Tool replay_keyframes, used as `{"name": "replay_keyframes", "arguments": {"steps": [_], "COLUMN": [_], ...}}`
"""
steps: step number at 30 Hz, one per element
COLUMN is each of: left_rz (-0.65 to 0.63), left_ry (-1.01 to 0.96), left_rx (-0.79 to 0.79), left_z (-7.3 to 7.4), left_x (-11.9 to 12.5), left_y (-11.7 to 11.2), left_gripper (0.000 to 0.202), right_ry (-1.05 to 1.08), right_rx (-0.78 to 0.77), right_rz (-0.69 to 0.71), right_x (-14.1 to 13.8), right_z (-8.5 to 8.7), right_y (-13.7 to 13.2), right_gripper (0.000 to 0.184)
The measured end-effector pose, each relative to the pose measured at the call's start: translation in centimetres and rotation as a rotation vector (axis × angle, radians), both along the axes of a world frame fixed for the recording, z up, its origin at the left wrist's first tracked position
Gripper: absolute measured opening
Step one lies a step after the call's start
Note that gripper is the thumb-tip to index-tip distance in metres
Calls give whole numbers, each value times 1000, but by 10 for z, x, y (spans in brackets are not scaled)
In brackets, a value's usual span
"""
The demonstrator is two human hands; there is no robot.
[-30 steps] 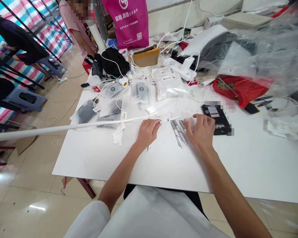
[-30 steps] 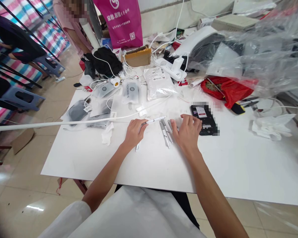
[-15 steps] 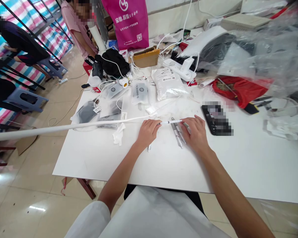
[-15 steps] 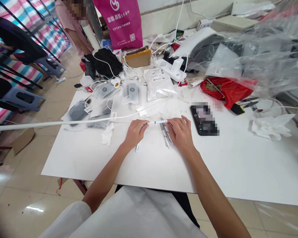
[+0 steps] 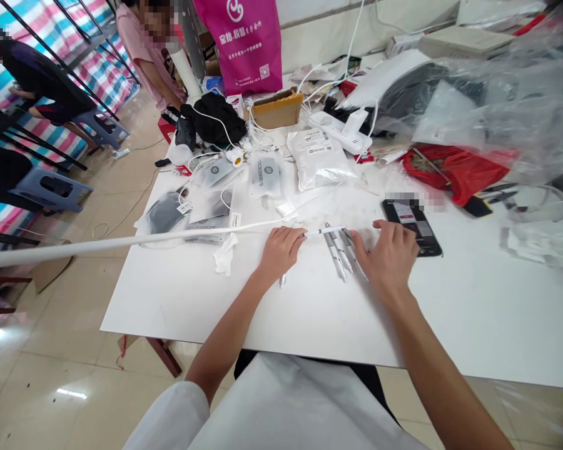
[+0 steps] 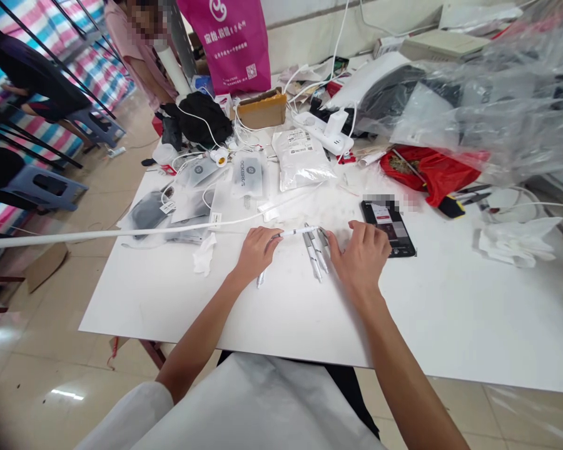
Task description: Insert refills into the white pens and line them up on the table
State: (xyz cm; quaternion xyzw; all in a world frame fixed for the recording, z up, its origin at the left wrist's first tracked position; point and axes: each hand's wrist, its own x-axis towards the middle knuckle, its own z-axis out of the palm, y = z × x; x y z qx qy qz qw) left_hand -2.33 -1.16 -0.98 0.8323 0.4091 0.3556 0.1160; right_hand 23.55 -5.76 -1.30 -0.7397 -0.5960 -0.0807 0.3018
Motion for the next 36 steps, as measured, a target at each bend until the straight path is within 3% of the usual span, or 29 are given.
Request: {"name": "replay_keyframes", "arguments": {"steps": [15, 25, 36], "left_rz": [7, 4, 7], "left_ry": [6, -10, -9], "left_rx": [15, 16, 25], "left_z": [0, 1, 1], "left_x": [0, 0, -1], "left_y": [0, 0, 0], "left_gripper": [24, 21, 21], "right_ry": [20, -73, -53], "right_rx": [-13, -96, -70], "right_rz": [94, 57, 61], "right_x": [-17, -20, -19], "right_z": [1, -1, -2], "right_y": [-4, -6, -6], "right_gripper": [53, 55, 57]}}
